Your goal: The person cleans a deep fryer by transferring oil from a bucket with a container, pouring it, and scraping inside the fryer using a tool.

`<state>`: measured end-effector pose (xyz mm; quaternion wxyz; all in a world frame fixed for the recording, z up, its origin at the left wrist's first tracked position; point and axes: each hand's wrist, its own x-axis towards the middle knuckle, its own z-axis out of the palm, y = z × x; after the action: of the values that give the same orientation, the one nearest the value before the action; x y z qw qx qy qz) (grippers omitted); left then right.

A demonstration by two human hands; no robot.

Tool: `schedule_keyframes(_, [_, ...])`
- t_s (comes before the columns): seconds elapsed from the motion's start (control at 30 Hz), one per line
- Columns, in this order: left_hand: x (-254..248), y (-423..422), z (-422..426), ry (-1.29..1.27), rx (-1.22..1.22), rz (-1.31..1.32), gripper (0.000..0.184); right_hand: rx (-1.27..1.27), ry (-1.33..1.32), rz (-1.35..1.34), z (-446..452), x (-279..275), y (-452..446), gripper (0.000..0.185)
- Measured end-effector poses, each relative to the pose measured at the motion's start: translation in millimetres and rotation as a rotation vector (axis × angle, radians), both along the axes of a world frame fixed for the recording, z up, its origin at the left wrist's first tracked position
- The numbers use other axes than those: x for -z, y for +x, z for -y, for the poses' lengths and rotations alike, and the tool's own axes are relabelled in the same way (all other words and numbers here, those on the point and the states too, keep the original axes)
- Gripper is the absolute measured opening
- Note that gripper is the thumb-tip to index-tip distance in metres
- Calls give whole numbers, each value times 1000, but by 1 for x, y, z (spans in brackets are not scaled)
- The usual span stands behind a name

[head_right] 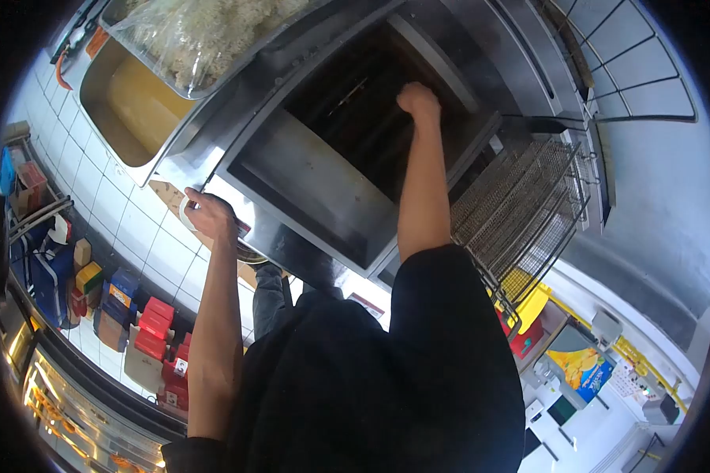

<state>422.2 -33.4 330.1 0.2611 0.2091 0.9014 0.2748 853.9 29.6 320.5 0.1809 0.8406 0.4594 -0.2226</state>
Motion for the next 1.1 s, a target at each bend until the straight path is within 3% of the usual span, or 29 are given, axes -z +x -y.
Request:
schedule_keyframes(0.1, [-4, 2, 0, 7, 14, 21, 65, 221, -137, -125, -20, 31, -19, 40])
schedule_keyframes(0.2, [0, 2, 1, -4, 31, -9, 66, 199, -111, -73, -18, 77, -24, 37])
schedule_keyframes(0.37, [5, 1, 0, 26, 28, 2, 70, 231, -65, -118, 8, 104, -47, 31])
schedule_keyframes(0.57, [13, -2, 3, 40, 51, -8, 71, 114, -174, -183, 27, 78, -85, 34])
schedule_keyframes(0.63, [7, -1, 3, 35, 68, 10, 72, 137, -166, -201, 29, 92, -90, 36])
schedule_keyframes(0.7, [3, 0, 4, 25, 83, 27, 72, -106, -334, -225, 31, 113, -94, 35])
schedule_keyframes(0.73, [3, 0, 4, 19, 77, 39, 73, -98, -329, -224, 31, 116, -95, 35])
schedule_keyframes(0.93, [4, -5, 5, 8, 70, 119, 77, -89, -475, -391, 16, 48, -86, 34])
schedule_keyframes(1.03, [-1, 0, 3, -18, 61, 116, 77, 29, -371, -366, 4, 54, -62, 35])
schedule_keyframes(1.1, [-5, 2, 4, -5, 56, 128, 78, -113, -169, -131, 0, 72, -54, 34])
